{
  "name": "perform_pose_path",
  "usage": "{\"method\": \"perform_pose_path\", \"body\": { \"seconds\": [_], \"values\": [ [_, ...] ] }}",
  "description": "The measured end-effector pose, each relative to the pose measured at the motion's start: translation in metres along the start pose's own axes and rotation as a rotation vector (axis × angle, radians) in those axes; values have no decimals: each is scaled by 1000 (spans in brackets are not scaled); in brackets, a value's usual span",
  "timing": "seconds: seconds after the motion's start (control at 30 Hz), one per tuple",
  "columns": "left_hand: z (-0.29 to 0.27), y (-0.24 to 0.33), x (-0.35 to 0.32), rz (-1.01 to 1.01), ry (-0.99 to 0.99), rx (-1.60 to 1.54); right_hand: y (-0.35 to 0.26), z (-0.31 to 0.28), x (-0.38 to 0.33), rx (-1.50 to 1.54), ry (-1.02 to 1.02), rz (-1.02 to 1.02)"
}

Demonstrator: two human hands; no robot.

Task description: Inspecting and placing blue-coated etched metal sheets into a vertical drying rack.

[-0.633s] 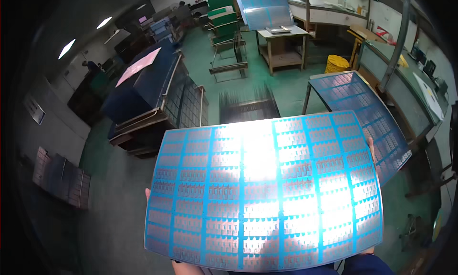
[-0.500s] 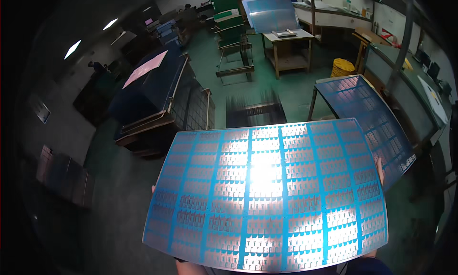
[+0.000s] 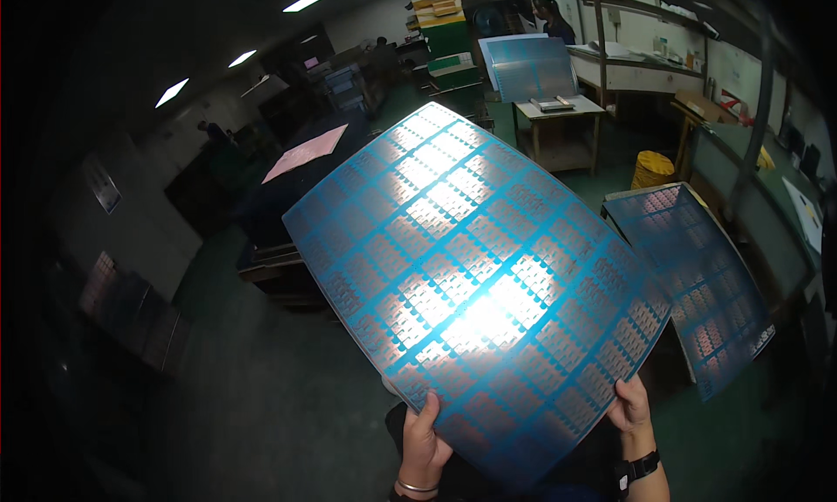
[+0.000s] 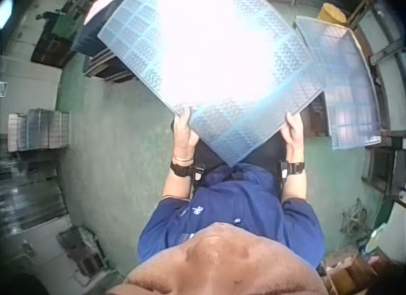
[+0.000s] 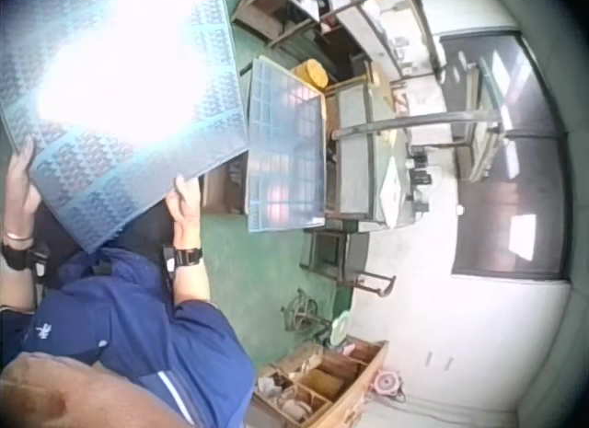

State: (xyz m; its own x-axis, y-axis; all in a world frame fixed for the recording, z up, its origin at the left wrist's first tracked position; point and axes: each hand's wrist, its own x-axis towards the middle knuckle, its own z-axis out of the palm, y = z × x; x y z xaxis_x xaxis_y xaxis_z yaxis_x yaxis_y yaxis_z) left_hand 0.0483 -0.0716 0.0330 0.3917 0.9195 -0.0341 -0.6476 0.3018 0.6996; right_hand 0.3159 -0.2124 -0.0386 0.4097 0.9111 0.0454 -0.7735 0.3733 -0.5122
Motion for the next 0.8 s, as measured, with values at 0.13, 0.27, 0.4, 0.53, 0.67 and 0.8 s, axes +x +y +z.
{"method": "perform_pose_path", "body": {
  "seconds": [0.13, 0.27, 0.4, 0.53, 0.67, 0.8],
  "values": [
    [-12, 11, 10, 7, 56, 10, -9, -40, -15, -58, 108, 68],
    [-67, 8, 16, 52, 180, 117, -46, -30, -11, 77, 392, -254],
    [-65, 16, 11, 50, 53, 78, -79, -63, -33, -390, 317, -119],
    [-72, 10, 13, 78, 56, 257, -72, -47, -29, -638, 251, 69],
    [-55, 16, 4, 56, 63, 364, -54, -49, -32, -651, 315, 50],
    [-45, 23, -1, -45, 71, 425, -51, -55, -39, -611, 308, 42]
  ]
}}
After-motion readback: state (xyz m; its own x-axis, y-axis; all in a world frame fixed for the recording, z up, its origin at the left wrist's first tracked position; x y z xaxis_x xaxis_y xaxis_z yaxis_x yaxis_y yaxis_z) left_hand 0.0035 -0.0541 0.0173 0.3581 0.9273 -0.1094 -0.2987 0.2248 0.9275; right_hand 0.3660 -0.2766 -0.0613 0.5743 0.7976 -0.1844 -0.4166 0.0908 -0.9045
